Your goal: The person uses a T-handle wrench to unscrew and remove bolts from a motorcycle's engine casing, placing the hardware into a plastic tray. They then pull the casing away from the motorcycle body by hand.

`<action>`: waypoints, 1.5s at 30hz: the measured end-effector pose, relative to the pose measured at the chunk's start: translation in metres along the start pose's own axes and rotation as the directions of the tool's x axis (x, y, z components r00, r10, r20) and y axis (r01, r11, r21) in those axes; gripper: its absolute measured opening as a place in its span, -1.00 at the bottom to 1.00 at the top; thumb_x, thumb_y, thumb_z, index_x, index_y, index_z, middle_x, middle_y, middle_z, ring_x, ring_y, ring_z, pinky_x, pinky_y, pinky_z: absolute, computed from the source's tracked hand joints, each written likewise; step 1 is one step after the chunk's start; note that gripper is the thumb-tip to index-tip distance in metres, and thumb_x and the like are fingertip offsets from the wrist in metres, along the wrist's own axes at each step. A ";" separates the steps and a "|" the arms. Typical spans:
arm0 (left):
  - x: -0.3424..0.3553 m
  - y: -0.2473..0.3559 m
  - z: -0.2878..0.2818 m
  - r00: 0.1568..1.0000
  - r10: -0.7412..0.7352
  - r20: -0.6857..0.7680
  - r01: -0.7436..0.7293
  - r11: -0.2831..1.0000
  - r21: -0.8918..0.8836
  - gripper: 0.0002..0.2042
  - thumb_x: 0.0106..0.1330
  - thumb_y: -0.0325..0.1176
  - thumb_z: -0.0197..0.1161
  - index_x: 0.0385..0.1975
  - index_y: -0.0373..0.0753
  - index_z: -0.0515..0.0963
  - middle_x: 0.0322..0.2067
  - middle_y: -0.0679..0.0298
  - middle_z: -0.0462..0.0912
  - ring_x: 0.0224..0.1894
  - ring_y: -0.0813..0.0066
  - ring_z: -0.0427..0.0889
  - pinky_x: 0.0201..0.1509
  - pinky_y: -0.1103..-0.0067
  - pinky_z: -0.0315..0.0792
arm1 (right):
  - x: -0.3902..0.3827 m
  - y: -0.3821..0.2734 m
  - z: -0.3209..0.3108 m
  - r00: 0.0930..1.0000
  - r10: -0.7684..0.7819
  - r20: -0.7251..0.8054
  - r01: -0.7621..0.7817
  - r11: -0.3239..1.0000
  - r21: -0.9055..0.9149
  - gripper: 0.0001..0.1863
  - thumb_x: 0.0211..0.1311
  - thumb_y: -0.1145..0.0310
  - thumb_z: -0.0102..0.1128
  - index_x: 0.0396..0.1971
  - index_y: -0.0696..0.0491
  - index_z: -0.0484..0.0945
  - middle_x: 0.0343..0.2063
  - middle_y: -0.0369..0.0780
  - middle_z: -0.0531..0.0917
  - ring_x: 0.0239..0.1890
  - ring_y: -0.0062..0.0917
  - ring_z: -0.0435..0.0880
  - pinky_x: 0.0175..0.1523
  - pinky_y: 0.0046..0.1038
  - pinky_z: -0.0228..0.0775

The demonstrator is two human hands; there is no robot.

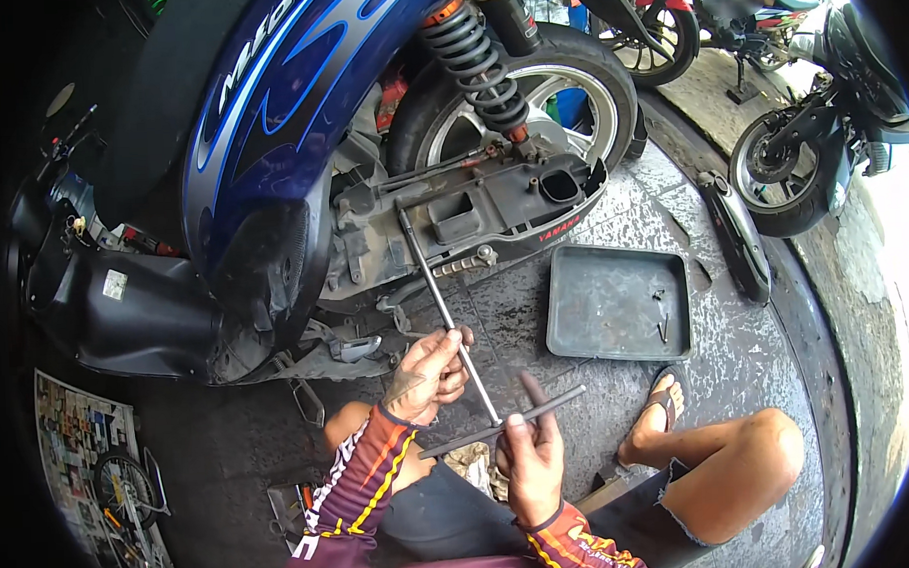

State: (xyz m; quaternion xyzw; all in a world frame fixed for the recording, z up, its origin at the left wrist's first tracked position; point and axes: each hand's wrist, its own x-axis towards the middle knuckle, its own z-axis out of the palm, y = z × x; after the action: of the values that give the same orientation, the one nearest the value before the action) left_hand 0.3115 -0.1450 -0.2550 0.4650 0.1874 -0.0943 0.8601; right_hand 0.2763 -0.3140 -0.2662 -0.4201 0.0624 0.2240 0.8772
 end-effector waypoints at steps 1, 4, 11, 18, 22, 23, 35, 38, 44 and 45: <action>-0.005 -0.004 0.001 1.000 0.001 -0.004 -0.001 1.000 -0.002 -0.78 0.40 -0.19 -0.06 -0.25 -0.21 0.40 -0.75 0.58 0.01 -0.75 0.81 -0.02 -0.72 0.77 -0.13 | -0.001 -0.005 0.002 0.999 -0.040 -0.006 0.039 0.984 -0.172 -0.46 0.28 0.40 0.00 0.25 0.11 0.13 -0.69 -0.45 0.31 -0.68 -0.82 0.19 -0.61 -0.72 0.02; -0.018 -0.022 -0.001 0.951 -0.204 0.234 0.166 0.971 0.175 -0.76 0.39 -0.15 -0.04 -0.27 -0.21 0.41 -0.76 0.57 0.11 -0.76 0.81 0.04 -0.72 0.76 -0.12 | -0.008 -0.005 0.007 0.975 -0.216 0.055 0.212 0.825 -0.523 -0.47 0.21 0.47 0.05 0.20 0.19 0.22 -0.57 -0.33 0.47 -0.57 -0.76 0.28 -0.44 -0.69 0.20; -0.022 -0.006 -0.007 0.958 -0.131 0.256 0.092 0.983 0.160 -0.77 0.39 -0.17 -0.03 -0.29 -0.20 0.41 -0.77 0.57 0.08 -0.77 0.80 -0.01 -0.72 0.74 -0.14 | -0.027 0.022 -0.014 0.995 0.049 -0.091 -0.061 0.989 -0.133 -0.42 0.12 0.52 0.00 0.20 0.23 0.19 -0.67 -0.34 0.44 -0.66 -0.65 0.37 -0.50 -0.61 0.22; -0.016 -0.013 -0.008 0.966 -0.116 0.233 0.087 0.988 0.129 -0.77 0.37 -0.14 0.00 -0.30 -0.18 0.41 -0.72 0.57 0.08 -0.75 0.80 0.02 -0.71 0.74 -0.11 | -0.023 0.009 -0.008 0.985 0.105 -0.135 -0.105 0.994 0.006 -0.25 0.10 0.56 -0.07 0.31 0.15 -0.14 -0.71 -0.37 0.35 -0.71 -0.72 0.22 -0.60 -0.64 0.11; -0.011 -0.017 -0.015 0.968 -0.123 0.217 0.100 0.988 0.114 -0.77 0.37 -0.13 0.00 -0.31 -0.17 0.41 -0.73 0.57 0.09 -0.74 0.81 0.05 -0.72 0.74 -0.10 | -0.037 -0.008 -0.001 0.634 0.271 0.724 0.297 0.780 -0.551 -0.20 0.13 0.56 0.07 0.33 0.08 -0.15 -0.68 -0.36 0.38 -0.61 -0.73 0.32 -0.48 -0.62 0.16; -0.008 -0.012 -0.013 0.962 -0.137 0.235 0.114 0.987 0.110 -0.77 0.37 -0.13 0.00 -0.30 -0.17 0.41 -0.73 0.58 0.10 -0.74 0.81 0.06 -0.72 0.74 -0.10 | -0.029 0.000 -0.007 0.638 0.246 0.730 0.323 0.775 -0.544 -0.20 0.13 0.56 0.07 0.33 0.08 -0.15 -0.68 -0.36 0.38 -0.61 -0.73 0.32 -0.48 -0.62 0.16; -0.009 -0.018 -0.014 0.977 -0.098 0.188 0.063 0.981 0.181 -0.72 0.41 -0.11 -0.10 -0.31 -0.22 0.36 -0.74 0.57 0.03 -0.77 0.80 -0.03 -0.72 0.74 -0.14 | 0.004 -0.124 0.050 0.859 -0.469 0.203 0.503 0.703 -0.503 -0.76 0.18 0.51 -0.04 -0.18 0.25 0.51 -0.73 -0.38 0.40 -0.70 -0.80 0.24 -0.58 -0.70 0.06; -0.015 -0.026 -0.020 0.986 -0.070 0.151 0.042 0.983 0.179 -0.70 0.39 -0.08 -0.07 -0.33 -0.21 0.37 -0.74 0.56 0.06 -0.76 0.79 -0.02 -0.72 0.74 -0.13 | 0.089 -0.105 0.098 0.550 -0.522 0.652 0.804 0.121 -0.582 -0.82 0.13 0.49 0.07 -0.25 0.13 0.54 -0.56 -0.19 0.51 -0.53 -0.47 0.50 -0.36 -0.49 0.32; -0.025 -0.049 -0.013 0.989 -0.046 0.138 0.019 0.982 0.190 -0.68 0.36 -0.07 -0.01 -0.39 -0.23 0.43 -0.71 0.51 0.15 -0.73 0.75 0.08 -0.69 0.70 -0.04 | 0.237 -0.048 0.151 0.677 -0.189 0.711 0.449 -0.660 -0.602 -0.77 -0.07 0.19 0.16 -0.47 0.01 0.63 -0.32 -0.19 0.62 -0.09 -0.34 0.55 -0.04 -0.22 0.30; -0.028 -0.052 -0.014 0.990 -0.042 0.138 0.017 0.984 0.176 -0.68 0.36 -0.07 -0.01 -0.39 -0.23 0.43 -0.71 0.51 0.15 -0.73 0.75 0.08 -0.69 0.70 -0.04 | 0.241 -0.039 0.155 0.677 -0.177 0.715 0.452 -0.666 -0.593 -0.77 -0.07 0.19 0.16 -0.47 0.01 0.63 -0.32 -0.19 0.62 -0.09 -0.34 0.55 -0.04 -0.22 0.30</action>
State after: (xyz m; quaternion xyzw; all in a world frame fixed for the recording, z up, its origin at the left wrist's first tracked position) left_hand 0.2647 -0.1619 -0.2903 0.5279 0.1240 -0.1557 0.8256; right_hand 0.4968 -0.1343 -0.2110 -0.8963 -0.3980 -0.1689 0.0981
